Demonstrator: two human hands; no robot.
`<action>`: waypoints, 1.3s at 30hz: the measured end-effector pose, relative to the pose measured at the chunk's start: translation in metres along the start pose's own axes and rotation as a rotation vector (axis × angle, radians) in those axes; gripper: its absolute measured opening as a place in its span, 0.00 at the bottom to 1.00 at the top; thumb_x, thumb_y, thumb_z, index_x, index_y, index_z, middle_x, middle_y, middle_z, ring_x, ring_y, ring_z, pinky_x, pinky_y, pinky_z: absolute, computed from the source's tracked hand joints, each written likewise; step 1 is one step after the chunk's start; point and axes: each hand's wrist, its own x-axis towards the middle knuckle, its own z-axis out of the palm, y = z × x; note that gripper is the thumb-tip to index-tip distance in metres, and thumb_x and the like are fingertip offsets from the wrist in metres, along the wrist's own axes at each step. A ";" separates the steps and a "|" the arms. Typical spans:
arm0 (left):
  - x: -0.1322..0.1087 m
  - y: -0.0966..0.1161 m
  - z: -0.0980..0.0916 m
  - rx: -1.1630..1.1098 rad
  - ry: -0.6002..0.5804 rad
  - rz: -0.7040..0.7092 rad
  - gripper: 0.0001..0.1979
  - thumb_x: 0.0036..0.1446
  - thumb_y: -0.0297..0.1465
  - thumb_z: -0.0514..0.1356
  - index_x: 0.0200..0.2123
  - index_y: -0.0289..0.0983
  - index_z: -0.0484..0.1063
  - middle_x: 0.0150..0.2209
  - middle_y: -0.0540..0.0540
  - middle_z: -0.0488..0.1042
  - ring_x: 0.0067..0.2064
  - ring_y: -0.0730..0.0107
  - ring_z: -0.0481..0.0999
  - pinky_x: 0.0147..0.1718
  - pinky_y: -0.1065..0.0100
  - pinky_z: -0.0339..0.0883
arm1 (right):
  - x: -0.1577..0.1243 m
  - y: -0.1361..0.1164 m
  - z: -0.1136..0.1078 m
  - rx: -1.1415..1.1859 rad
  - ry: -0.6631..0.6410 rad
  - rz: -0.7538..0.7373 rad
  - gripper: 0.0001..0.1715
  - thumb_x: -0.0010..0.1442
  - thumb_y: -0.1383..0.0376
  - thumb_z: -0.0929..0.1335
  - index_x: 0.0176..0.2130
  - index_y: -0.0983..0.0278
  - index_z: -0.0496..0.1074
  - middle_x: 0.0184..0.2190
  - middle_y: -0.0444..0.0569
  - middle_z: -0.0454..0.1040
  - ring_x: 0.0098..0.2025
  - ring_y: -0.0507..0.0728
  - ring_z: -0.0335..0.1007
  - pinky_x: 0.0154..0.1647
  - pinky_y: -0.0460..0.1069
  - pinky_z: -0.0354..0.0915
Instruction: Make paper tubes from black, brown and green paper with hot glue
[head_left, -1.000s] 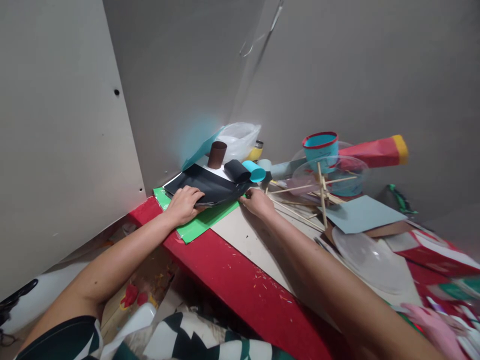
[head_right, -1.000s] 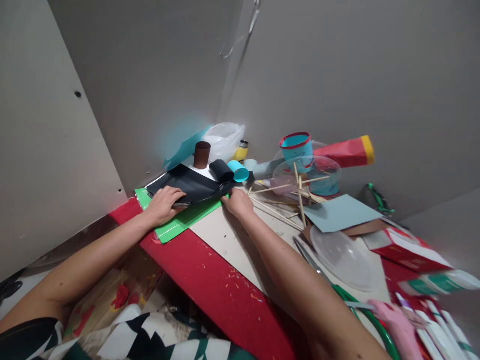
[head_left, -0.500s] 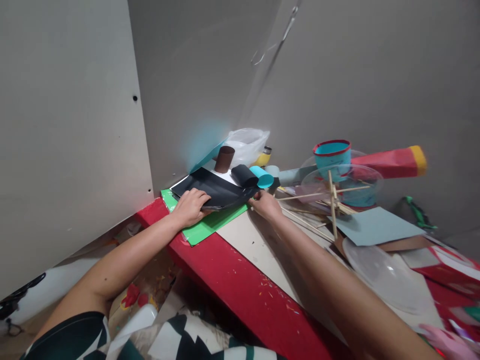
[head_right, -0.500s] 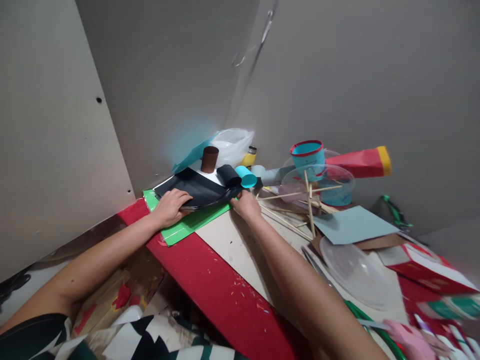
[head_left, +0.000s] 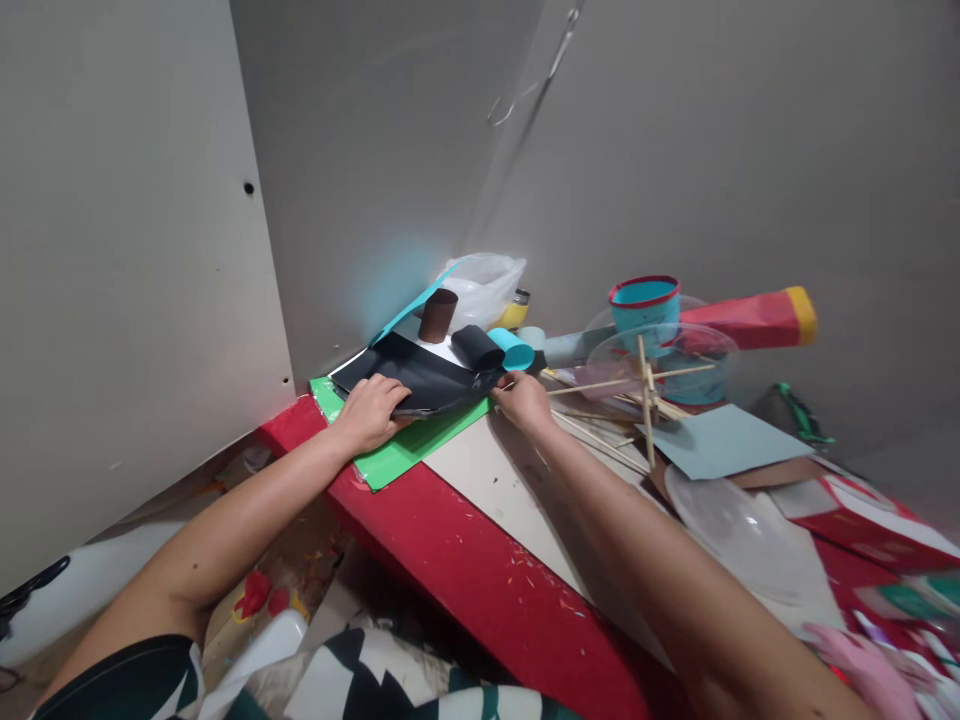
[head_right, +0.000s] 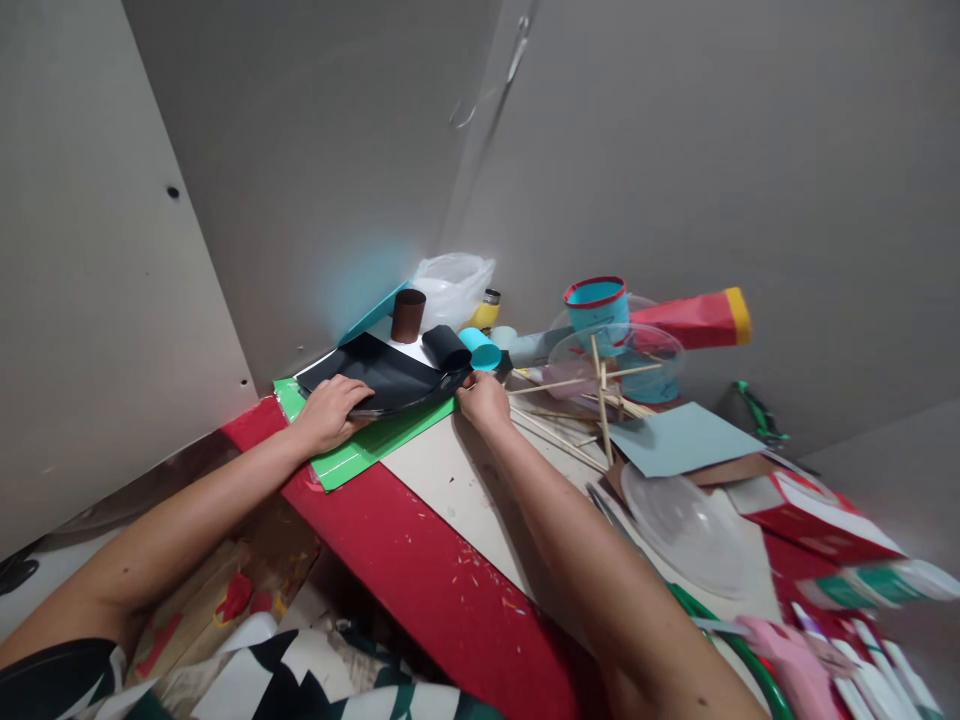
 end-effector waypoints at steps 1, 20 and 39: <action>0.000 0.000 0.000 -0.001 0.001 -0.001 0.18 0.61 0.39 0.57 0.52 0.40 0.70 0.52 0.42 0.73 0.51 0.55 0.68 0.45 0.57 0.61 | 0.000 0.000 0.000 0.003 0.003 -0.003 0.17 0.65 0.60 0.67 0.52 0.65 0.69 0.50 0.52 0.72 0.46 0.59 0.72 0.45 0.58 0.71; 0.001 0.002 -0.003 -0.005 -0.006 -0.013 0.17 0.62 0.39 0.56 0.51 0.40 0.70 0.52 0.43 0.74 0.52 0.56 0.69 0.45 0.58 0.61 | 0.000 0.007 0.008 0.106 -0.086 0.043 0.17 0.65 0.60 0.67 0.52 0.65 0.69 0.50 0.52 0.72 0.46 0.59 0.72 0.45 0.58 0.71; 0.002 0.003 -0.003 -0.012 -0.017 -0.013 0.17 0.62 0.39 0.57 0.51 0.39 0.70 0.52 0.42 0.74 0.51 0.55 0.68 0.45 0.57 0.60 | 0.008 0.011 0.010 0.276 -0.134 0.116 0.18 0.65 0.60 0.67 0.53 0.65 0.68 0.51 0.53 0.71 0.47 0.60 0.72 0.45 0.58 0.71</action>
